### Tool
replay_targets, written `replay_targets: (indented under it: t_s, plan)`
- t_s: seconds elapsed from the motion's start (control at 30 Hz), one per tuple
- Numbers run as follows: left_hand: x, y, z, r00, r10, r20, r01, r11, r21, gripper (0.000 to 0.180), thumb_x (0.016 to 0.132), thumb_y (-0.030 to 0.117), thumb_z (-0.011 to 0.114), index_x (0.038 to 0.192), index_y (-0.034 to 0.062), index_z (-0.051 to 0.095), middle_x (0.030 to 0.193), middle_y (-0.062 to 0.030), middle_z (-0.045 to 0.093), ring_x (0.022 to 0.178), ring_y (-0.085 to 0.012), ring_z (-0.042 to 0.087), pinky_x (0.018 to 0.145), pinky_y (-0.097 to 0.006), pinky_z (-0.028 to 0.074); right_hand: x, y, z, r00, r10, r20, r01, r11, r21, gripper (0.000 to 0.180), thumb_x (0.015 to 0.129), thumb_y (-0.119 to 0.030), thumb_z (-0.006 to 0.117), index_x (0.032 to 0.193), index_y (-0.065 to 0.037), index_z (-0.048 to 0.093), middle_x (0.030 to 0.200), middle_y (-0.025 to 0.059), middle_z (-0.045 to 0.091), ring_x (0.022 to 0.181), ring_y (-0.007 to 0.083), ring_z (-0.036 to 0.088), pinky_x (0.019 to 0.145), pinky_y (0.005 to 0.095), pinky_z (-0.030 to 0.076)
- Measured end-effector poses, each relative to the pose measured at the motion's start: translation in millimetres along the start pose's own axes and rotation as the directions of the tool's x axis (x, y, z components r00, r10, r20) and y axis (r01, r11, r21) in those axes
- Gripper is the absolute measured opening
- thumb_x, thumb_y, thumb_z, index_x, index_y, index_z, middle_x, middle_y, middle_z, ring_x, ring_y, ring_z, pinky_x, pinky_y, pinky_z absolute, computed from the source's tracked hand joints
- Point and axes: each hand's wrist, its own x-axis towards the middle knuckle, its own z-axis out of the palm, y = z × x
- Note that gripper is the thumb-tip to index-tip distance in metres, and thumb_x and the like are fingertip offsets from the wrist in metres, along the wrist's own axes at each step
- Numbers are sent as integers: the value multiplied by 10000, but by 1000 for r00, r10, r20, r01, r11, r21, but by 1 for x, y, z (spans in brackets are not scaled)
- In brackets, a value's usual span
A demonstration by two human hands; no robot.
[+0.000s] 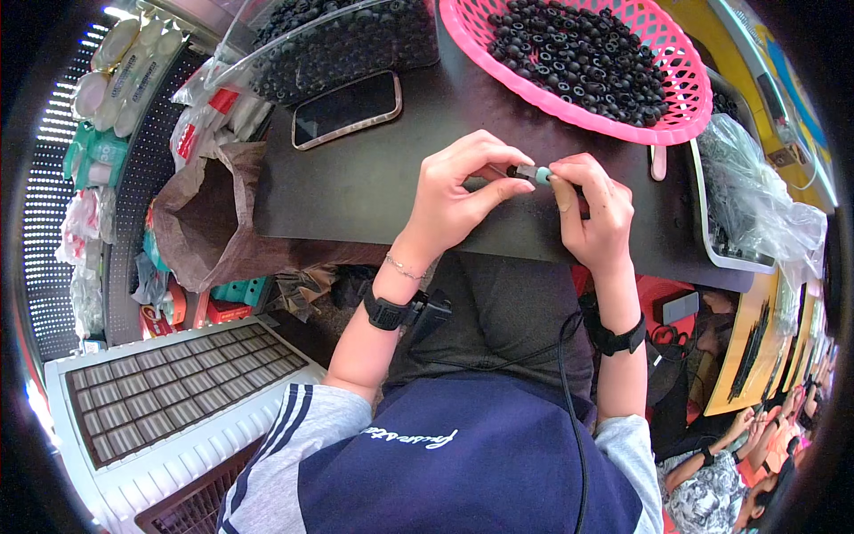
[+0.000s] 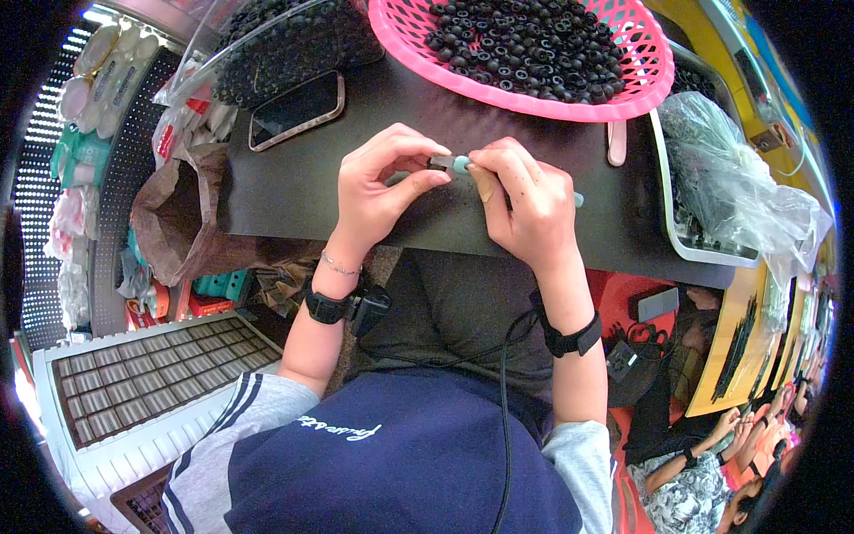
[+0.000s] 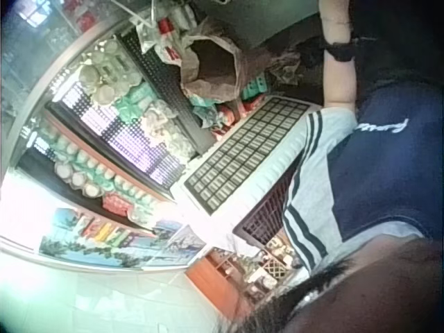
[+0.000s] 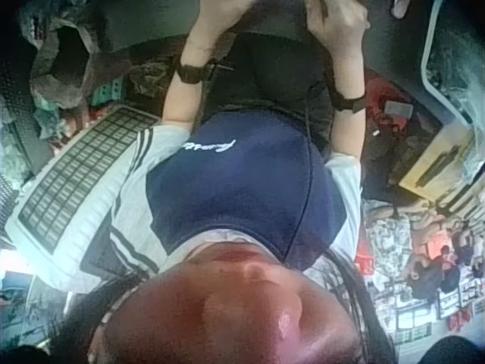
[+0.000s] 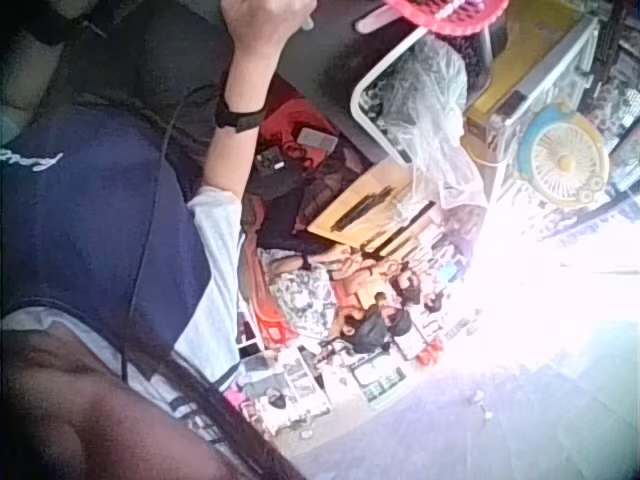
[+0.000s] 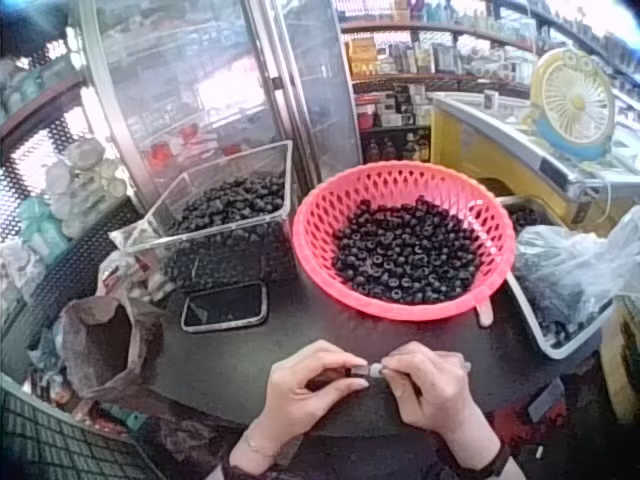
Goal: The recorder is at a workbench inspecting and marking small black shoe eyelets before sorting them.
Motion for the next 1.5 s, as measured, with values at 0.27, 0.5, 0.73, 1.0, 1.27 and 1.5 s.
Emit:
replay_targets:
  t_s: [0.27,0.5,0.73,1.0,1.27,1.5]
  plan:
    - [0,1,2,1000,-5,-9,5,1000,-4,217,778,-13,755,983,-28,686,951,-91,652,840,-130,647,718,-233,549,0,0,-2,1000,4,17,-4,1000,0,114,812,-2,672,893,-27,594,795,111,643,624,271,642,540,337,495]
    - [0,1,2,1000,3,-5,-3,1000,-1,212,780,-20,750,982,-28,688,948,-91,651,836,-134,647,720,-235,552,-1,1,-1,999,28,20,-29,999,23,111,812,-1,673,887,-29,596,794,107,645,636,271,648,548,336,499]
    - [0,-3,1,1000,-5,9,5,1000,-15,215,789,-35,738,995,-38,676,963,-107,646,849,-145,655,738,-244,562,-1,-1,-2,997,65,31,-66,997,48,106,820,0,671,898,-23,603,791,111,644,630,264,648,551,336,497]
    - [-1,-1,3,999,-6,-39,4,997,-72,230,807,-60,718,1025,-58,644,993,-128,645,875,-183,678,752,-275,577,0,-1,-3,993,39,-111,-41,999,-9,114,834,-10,658,928,-6,594,782,113,627,576,252,596,545,313,471]
    - [-2,-5,2,999,-11,-35,4,983,-186,151,896,-32,626,1045,-54,630,994,-156,670,830,-194,694,728,-281,577,1,2,-2,994,5,-109,-6,1000,-3,169,823,-9,645,958,6,545,806,138,601,672,300,596,630,356,483]
    - [-3,0,5,991,-84,-104,54,964,-262,106,904,-5,637,1003,-15,598,904,-115,710,772,-151,696,677,-254,569,-1,3,-1,992,33,-123,-34,999,-13,166,829,-15,645,968,12,559,838,144,612,703,304,611,653,352,497]
